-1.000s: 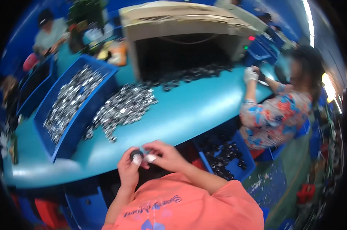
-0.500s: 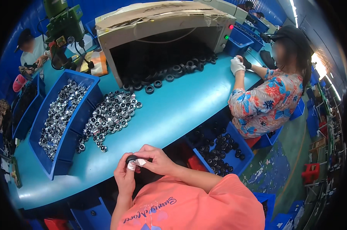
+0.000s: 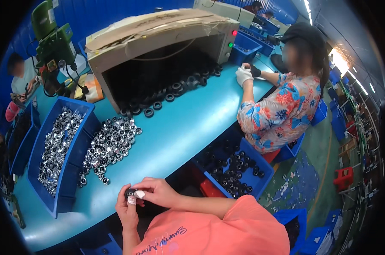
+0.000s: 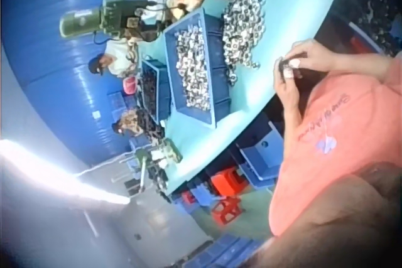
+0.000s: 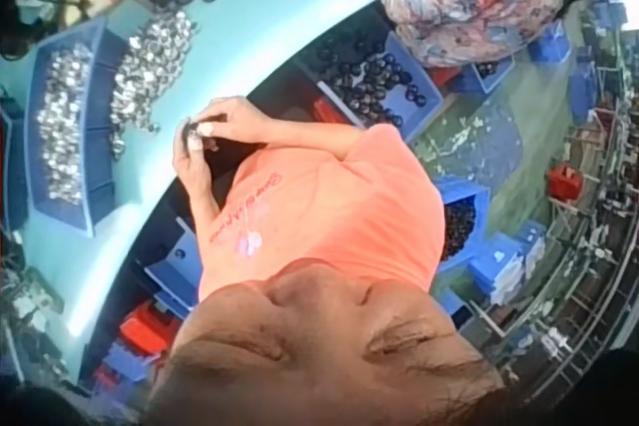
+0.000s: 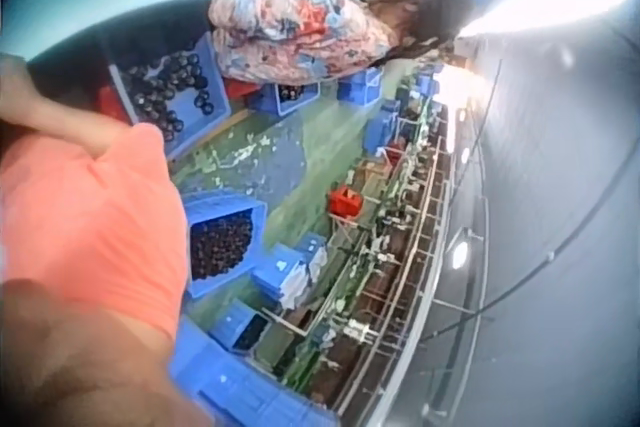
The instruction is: Assembling small plastic components and rubber seals at a factory workbench.
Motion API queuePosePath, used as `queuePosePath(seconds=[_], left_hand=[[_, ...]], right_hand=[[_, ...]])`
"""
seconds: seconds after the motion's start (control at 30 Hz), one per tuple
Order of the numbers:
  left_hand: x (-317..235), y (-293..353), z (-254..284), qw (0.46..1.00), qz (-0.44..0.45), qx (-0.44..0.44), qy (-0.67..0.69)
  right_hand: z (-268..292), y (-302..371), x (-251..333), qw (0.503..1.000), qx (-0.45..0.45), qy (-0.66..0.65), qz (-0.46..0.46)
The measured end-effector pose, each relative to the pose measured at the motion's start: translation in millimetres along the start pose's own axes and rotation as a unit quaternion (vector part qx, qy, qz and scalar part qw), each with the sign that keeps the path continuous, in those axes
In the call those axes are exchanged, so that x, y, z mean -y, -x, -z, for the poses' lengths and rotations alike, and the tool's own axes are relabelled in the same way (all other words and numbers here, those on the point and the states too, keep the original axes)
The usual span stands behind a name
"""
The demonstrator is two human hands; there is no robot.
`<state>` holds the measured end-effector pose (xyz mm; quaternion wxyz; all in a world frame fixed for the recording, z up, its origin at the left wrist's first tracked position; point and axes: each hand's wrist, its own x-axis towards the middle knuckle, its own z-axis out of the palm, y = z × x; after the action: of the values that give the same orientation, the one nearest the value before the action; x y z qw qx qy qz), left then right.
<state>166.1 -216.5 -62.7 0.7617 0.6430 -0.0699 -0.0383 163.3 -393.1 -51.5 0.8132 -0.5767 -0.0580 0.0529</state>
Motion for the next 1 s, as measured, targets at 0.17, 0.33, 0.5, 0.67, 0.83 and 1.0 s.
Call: queuePosePath(seconds=[0.17,0.33,0.5,0.67,0.83,1.0], left_hand=[[3,3,0,0.999,0.0,-0.029,-0.024],[-4,4,1,0.995,0.018,-0.062,-0.077],[-19,-1,6,0.996,0.086,0.007,0.006],[-27,1,8,0.993,0.107,0.01,0.052],[-21,1,14,0.992,0.123,-0.021,-0.016],[-30,-3,19,0.991,0.127,0.025,0.029]], right_hand=[[3,-1,-1,0.982,-0.006,0.16,0.102],[-7,0,-3,0.951,-0.032,0.277,0.134],[-6,-13,-2,0.997,-0.014,0.072,-0.007],[3,-21,-3,0.997,0.009,0.049,-0.063],[-2,-13,-4,0.989,0.019,0.148,-0.005],[-1,-24,-7,0.996,0.008,0.074,-0.057]])
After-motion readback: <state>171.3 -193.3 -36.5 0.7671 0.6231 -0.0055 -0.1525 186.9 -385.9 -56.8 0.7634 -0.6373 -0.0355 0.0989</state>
